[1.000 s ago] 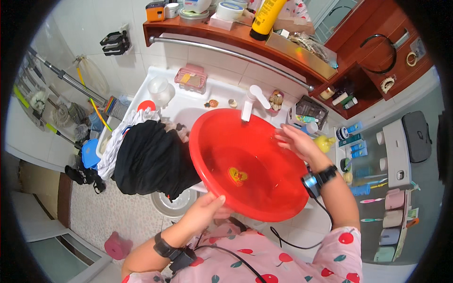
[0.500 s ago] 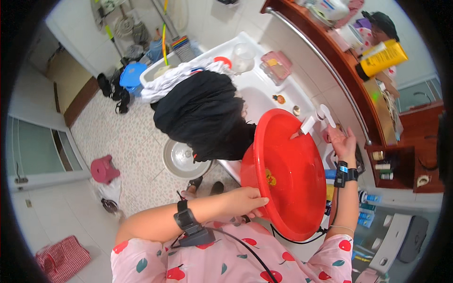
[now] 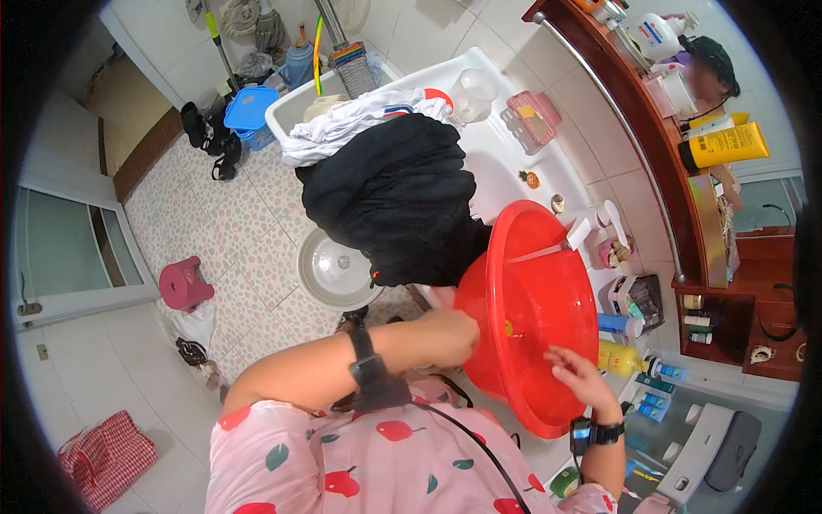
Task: The person washes black shoes by scrubbing them by hand in a red basin of water, then empties the basin into a drain and refills it with fresh water at a sink.
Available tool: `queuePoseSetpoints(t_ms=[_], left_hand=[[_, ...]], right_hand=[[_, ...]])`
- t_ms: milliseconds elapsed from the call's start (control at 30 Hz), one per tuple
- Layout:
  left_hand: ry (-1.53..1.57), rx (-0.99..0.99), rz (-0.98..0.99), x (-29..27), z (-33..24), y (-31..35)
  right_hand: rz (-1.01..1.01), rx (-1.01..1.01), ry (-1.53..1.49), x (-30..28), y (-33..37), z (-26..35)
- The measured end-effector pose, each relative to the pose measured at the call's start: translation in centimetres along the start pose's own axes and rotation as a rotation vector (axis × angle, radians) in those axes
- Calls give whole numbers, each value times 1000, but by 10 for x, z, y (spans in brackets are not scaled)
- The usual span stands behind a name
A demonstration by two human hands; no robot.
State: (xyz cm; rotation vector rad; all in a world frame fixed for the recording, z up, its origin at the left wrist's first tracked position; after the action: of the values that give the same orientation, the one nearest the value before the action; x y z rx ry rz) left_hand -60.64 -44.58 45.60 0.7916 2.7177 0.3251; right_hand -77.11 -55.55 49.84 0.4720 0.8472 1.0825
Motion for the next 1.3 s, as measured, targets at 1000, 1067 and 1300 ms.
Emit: queuePoseSetpoints(t_ms=[1000, 1067, 1300], left_hand=[[-1616, -321, -180, -66, 115, -73], [-1658, -385, -44, -67, 118, -72], [-1573, -226, -58, -60, 116, -74]], right_hand=[[-407, -105, 141, 53, 78, -1], [-404, -105, 106, 54, 77, -4], [-383, -125, 102, 53, 76, -2]])
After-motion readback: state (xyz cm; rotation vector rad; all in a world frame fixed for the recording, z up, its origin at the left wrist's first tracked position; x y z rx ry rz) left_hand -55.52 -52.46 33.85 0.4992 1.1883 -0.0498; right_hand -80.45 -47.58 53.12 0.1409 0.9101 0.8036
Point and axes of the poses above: each hand's wrist, its own y-axis away from the middle knuckle, its own x-axis out of the palm, z = x × y, the point moved 10 cm from there along -y, towards the middle knuckle, and after that the axes turned 1 degree about -z, right-handed, at the moved point
